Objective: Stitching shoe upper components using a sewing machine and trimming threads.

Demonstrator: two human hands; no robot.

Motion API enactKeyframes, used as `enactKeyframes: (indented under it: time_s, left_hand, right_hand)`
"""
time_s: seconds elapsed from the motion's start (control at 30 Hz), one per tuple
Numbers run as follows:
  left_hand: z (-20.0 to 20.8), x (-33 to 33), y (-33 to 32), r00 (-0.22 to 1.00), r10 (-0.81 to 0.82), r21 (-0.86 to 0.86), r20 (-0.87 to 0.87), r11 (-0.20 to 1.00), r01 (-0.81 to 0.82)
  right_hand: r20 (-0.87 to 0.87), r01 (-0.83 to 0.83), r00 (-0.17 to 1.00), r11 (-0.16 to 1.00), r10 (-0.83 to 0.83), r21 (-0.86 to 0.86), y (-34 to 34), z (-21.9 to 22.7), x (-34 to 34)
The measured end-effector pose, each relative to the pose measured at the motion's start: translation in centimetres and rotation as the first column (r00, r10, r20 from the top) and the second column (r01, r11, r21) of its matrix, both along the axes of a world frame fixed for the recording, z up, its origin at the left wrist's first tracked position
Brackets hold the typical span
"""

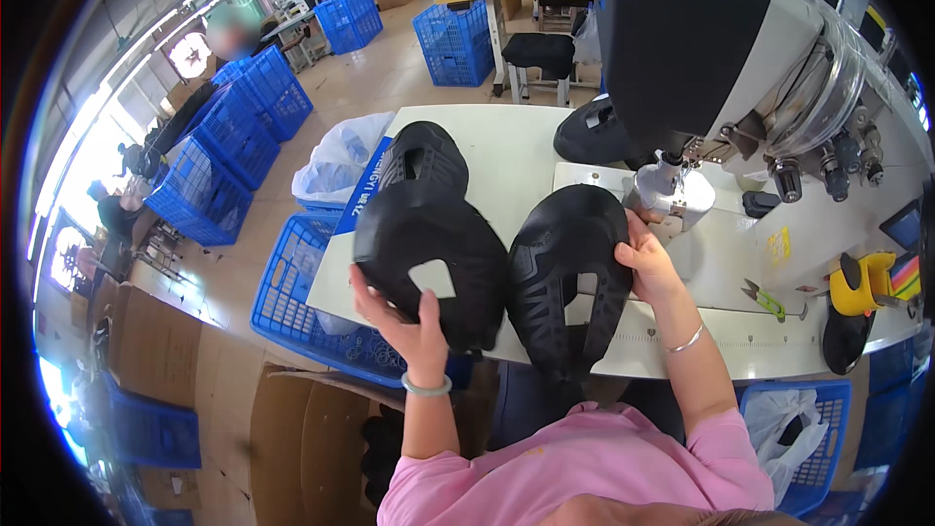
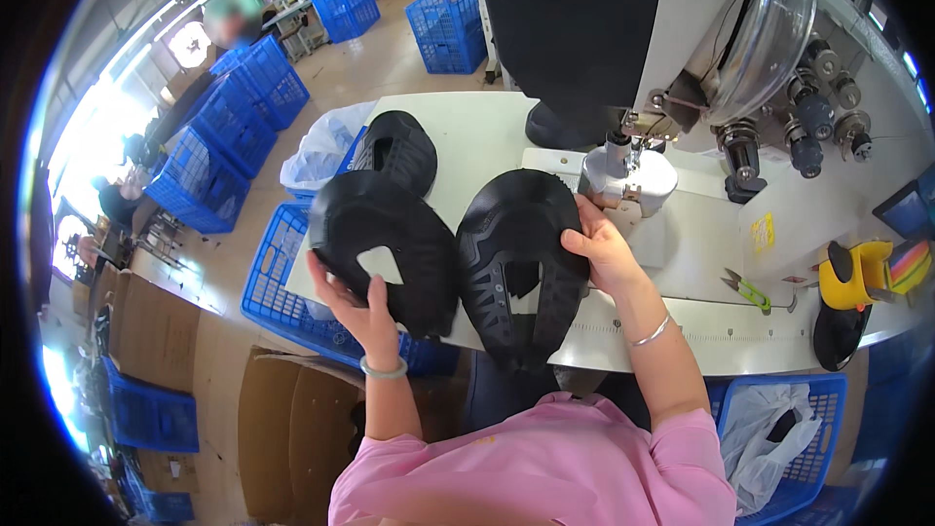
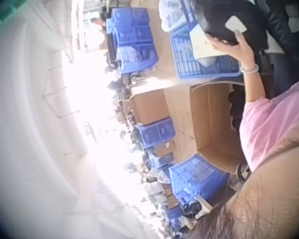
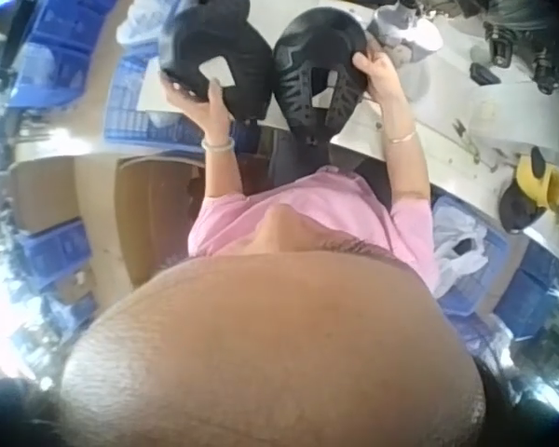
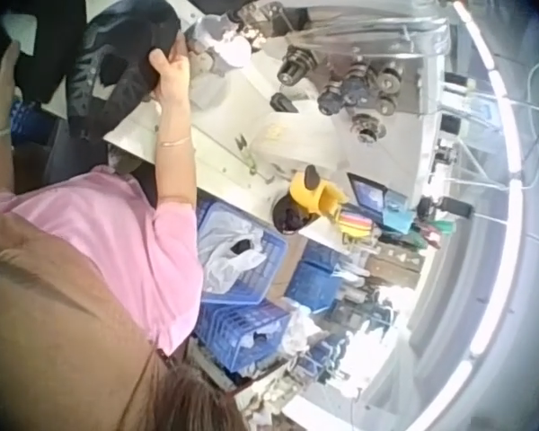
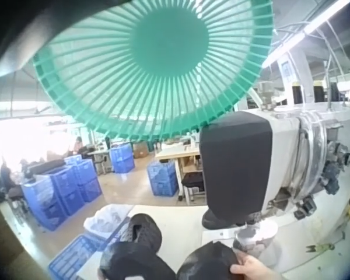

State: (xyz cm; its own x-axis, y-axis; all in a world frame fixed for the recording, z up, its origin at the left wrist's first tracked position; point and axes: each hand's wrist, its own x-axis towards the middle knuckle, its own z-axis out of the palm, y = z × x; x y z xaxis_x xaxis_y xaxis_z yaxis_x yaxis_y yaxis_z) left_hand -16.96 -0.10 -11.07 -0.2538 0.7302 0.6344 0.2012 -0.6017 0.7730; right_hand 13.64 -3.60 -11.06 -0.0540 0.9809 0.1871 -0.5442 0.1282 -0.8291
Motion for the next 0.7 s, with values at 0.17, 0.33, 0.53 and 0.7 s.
enactKeyframes:
  time_s: [0.17,0.33,0.53,0.7]
  left_hand:
    - [0.1,1.6,-3.1,0.997,-0.039,-0.019,0.065,0.999,0.040]
    - [-0.1,1.3,-3.9,0.998,-0.057,-0.068,0.027,0.996,0.059]
    - [0.2,1.3,-4.1,1.000,-0.030,-0.077,0.002,0.997,0.031]
    - [0.1,1.4,-3.7,0.999,-0.032,-0.086,-0.025,0.996,0.030]
  right_hand:
    - [-0.028,0.016,0.999,1.000,-0.016,0.006,0.1,-0.6,0.2]
    - [0.003,0.049,0.999,0.998,-0.049,0.031,0.0,-0.7,0.2]
    - [-0.003,0.060,0.998,0.998,-0.060,0.028,-0.1,-1.0,0.1]
    - [-0.013,0.045,0.999,0.998,-0.045,0.036,-0.1,-0.7,0.1]
